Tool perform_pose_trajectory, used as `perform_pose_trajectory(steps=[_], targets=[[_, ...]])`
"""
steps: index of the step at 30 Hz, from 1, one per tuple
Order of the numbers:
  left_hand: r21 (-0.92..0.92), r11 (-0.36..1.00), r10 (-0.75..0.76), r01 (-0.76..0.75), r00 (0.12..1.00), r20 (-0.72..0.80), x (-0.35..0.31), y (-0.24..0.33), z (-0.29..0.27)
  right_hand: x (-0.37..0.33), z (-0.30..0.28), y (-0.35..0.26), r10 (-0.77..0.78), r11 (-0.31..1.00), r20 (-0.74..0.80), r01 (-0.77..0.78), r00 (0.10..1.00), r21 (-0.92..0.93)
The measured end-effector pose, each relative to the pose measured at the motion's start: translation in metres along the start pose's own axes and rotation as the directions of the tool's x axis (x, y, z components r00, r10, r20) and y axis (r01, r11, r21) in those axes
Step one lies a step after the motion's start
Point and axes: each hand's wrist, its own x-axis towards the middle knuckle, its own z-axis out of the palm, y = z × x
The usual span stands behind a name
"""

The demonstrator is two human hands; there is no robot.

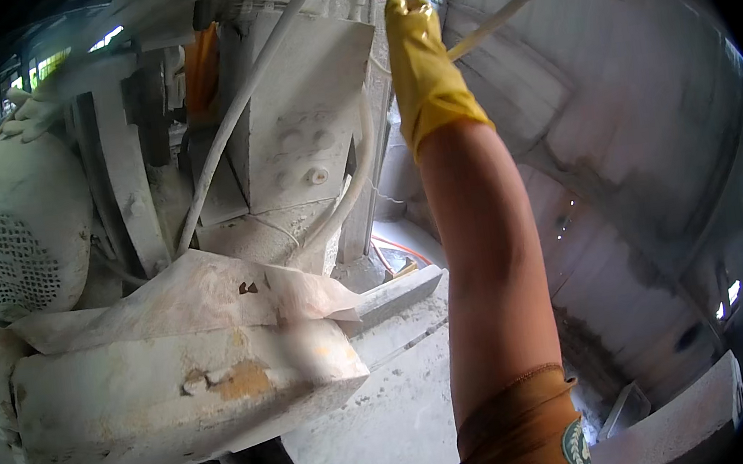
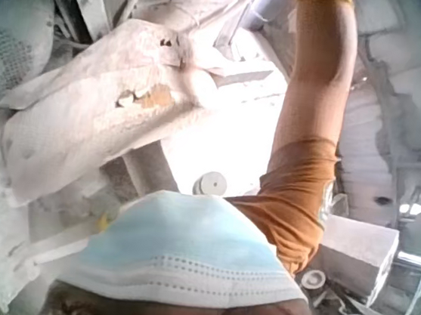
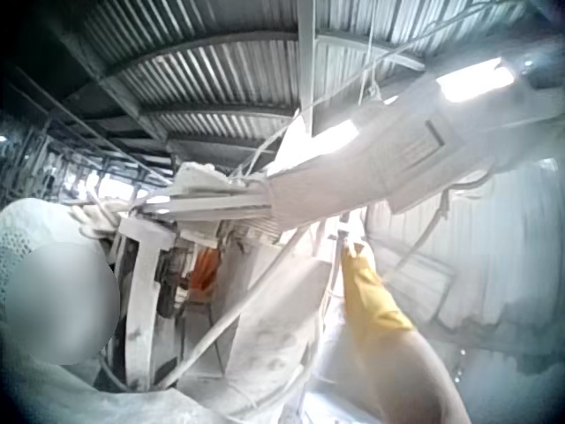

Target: The person picks up circular grinding discs and rubs them against a rotating grinding wheel to smooth or sharpen their edges. They handle several discs one at a time, rotating them by hand while applying pressure to the wheel, then place them on a nearby surface.

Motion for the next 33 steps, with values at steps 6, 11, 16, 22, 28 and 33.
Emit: perform_pose_trajectory(steps=[6, 11, 16, 22, 28, 33], targets=[[-0.02, 1.0, 0.005, -0.006, 1.0, -0.021, 0.024, 0.014, 0.019, 0.01, 0.044, -0.06, 0.424, 0.741, 0.177, -0.453, 0.888, 0.496], [0.0, 0.998, -0.066, 0.066, 0.996, 0.067, 0.061, 0.018, 0.048, 0.042, 0.044, -0.049, 0.422, 0.755, 0.121, -0.422, 0.898, 0.502], [-0.005, 0.998, -0.068, 0.068, 0.997, 0.044, 0.071, 0.025, 0.057, 0.056, 0.074, -0.036, 0.335, 0.751, 0.161, -0.366, 0.928, 0.549], [-0.001, 0.996, -0.093, 0.093, 0.995, 0.044, 0.079, 0.026, 0.059, 0.057, 0.084, -0.009, 0.257, 0.74, 0.178, -0.312, 0.95, 0.596], [-0.007, 0.995, -0.098, 0.099, 0.993, 0.065, 0.072, 0.018, 0.056, -0.002, 0.052, 0.022, 0.107, 0.669, 0.209, -0.226, 0.972, 0.708], [0.038, 0.995, -0.091, 0.088, 0.993, 0.071, 0.054, 0.012, 0.04, -0.181, -0.036, 0.07, -0.191, 0.726, 0.333, -0.095, 0.923, 0.681]])
